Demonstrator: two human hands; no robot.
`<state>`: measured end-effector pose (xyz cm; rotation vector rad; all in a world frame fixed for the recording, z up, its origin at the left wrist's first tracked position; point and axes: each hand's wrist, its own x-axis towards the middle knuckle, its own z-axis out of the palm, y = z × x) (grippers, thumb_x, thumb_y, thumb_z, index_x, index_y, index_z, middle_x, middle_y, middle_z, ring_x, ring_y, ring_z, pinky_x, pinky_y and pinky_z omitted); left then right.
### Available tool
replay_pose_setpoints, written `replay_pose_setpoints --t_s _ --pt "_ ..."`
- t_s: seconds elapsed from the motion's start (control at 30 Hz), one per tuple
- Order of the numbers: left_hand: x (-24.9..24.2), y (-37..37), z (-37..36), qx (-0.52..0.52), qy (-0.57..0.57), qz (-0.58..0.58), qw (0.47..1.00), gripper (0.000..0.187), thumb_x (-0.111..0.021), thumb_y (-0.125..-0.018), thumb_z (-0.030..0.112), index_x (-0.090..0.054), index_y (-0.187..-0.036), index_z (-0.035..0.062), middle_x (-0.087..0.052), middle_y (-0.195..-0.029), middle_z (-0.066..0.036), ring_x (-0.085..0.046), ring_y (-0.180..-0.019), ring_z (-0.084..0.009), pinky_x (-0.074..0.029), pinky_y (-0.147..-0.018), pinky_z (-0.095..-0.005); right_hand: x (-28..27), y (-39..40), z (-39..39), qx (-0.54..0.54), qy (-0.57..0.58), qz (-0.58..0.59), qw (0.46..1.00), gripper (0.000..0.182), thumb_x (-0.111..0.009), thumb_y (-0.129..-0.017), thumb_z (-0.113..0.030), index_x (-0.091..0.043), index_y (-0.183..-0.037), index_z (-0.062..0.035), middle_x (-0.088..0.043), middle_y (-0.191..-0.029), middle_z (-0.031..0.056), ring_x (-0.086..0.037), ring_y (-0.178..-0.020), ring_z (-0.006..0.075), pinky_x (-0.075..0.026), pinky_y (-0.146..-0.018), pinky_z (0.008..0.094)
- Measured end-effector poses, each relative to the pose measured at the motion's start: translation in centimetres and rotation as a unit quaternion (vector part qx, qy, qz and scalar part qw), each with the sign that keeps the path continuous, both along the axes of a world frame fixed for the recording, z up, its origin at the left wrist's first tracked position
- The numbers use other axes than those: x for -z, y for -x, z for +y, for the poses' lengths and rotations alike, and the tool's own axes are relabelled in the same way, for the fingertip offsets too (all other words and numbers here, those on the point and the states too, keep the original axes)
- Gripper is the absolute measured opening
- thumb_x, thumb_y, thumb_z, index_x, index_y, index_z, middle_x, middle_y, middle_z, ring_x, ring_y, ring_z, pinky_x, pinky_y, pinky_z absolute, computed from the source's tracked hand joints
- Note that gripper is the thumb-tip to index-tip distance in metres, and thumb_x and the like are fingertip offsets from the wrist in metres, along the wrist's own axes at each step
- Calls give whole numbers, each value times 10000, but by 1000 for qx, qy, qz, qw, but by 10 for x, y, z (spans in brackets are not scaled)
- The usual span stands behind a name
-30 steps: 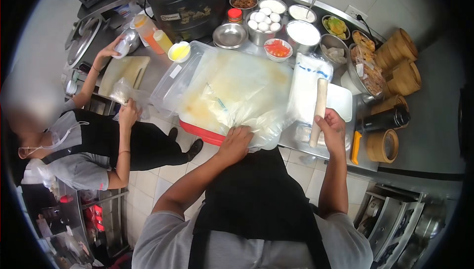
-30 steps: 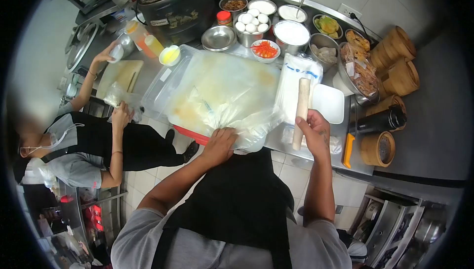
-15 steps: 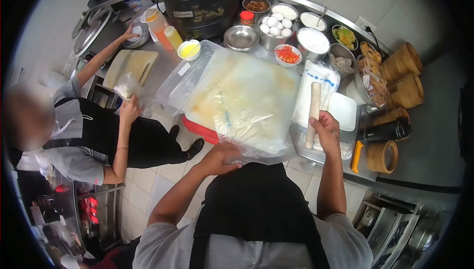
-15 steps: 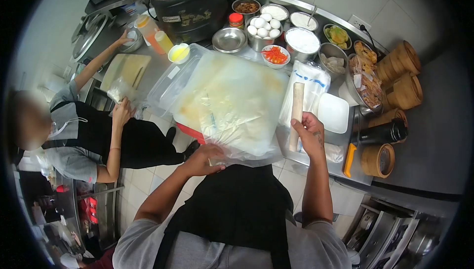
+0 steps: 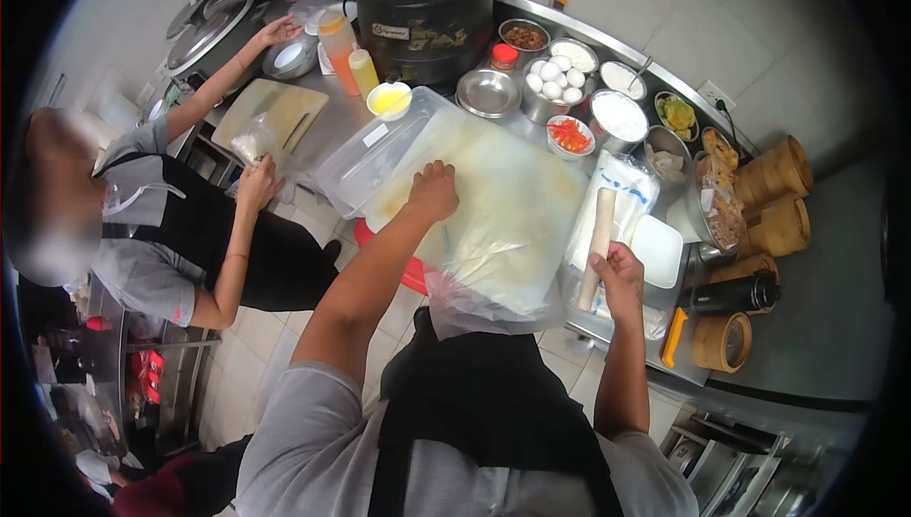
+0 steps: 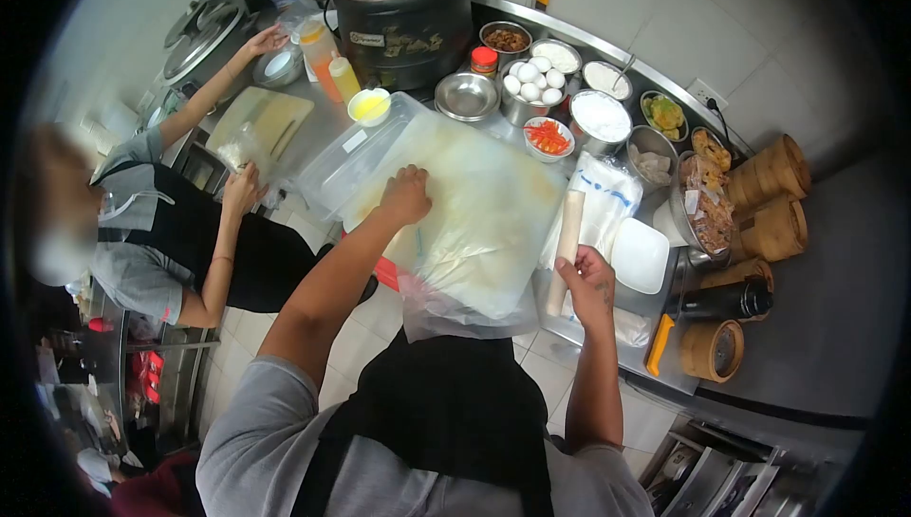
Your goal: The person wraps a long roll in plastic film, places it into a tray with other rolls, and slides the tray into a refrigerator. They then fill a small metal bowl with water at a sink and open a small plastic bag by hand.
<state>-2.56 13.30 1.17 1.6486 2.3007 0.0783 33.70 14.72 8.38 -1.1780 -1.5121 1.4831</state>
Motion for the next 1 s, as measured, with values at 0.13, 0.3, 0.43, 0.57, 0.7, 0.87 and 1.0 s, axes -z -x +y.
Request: replay_pose_setpoints --t_s 0.13,0.3,0.43,0.57,0.7,0.87,1.0 --pt "-7 1 19 -6 30 13 999 530 -633 -791 221 -495 -1245 -16 -485 -1302 -167 -431 -1265 -304 -396 -1012 -452 11 -16 -5 24 22 -3 999 214 -692 -853 -91 -617 -1024 14 -619 -827 -7 -534 -695 55 -433 -632 199" --pt "-2 0 27 -3 38 11 999 394 -634 -768 230 -615 -1110 35 -522 -1258 -138 -453 -1241 -289 -404 -995 -462 17 -29 -8 47 34 39 998 199 -685 -858 -81 -622 -1023 11 -619 -819 -7 -534 -692 49 -431 -617 198" --pt "3 3 21 61 -28 45 997 294 -640 -749 223 -661 -986 49 -600 -1117 -128 -553 -1105 -295 -453 -914 -449 19 -32 -5 61 34 17 997 187 -680 -858 -74 -624 -1017 7 -621 -809 -4 -539 -683 52 -429 -606 201" --pt "4 15 10 42 -196 -191 961 161 -684 -703 136 -630 -837 64 -582 -768 -89 -580 -716 -258 -467 -651 -377 16 -24 0 61 46 -9 997 200 -685 -856 -110 -626 -1008 8 -622 -797 -7 -541 -671 56 -432 -605 207" --pt "-5 37 -15 -81 -218 -354 906 226 -680 -757 116 -655 -952 4 -579 -711 -52 -535 -600 -152 -437 -552 -290 39 -13 15 38 64 -19 997 222 -689 -852 -140 -628 -1001 12 -630 -805 3 -552 -686 60 -435 -611 215" --pt "-52 59 -69 -182 -82 -381 903 224 -692 -805 163 -669 -963 7 -612 -720 -21 -532 -590 -106 -417 -531 -260 76 27 51 -28 38 -100 994 258 -712 -821 -195 -646 -953 17 -660 -804 33 -576 -692 91 -464 -638 243" --pt "-99 71 -110 -201 -156 -467 847 164 -678 -847 177 -677 -930 35 -640 -753 -11 -548 -617 -78 -412 -543 -229 94 66 84 -74 -45 -216 972 320 -706 -778 -299 -659 -891 -3 -669 -785 74 -616 -695 154 -486 -670 289"
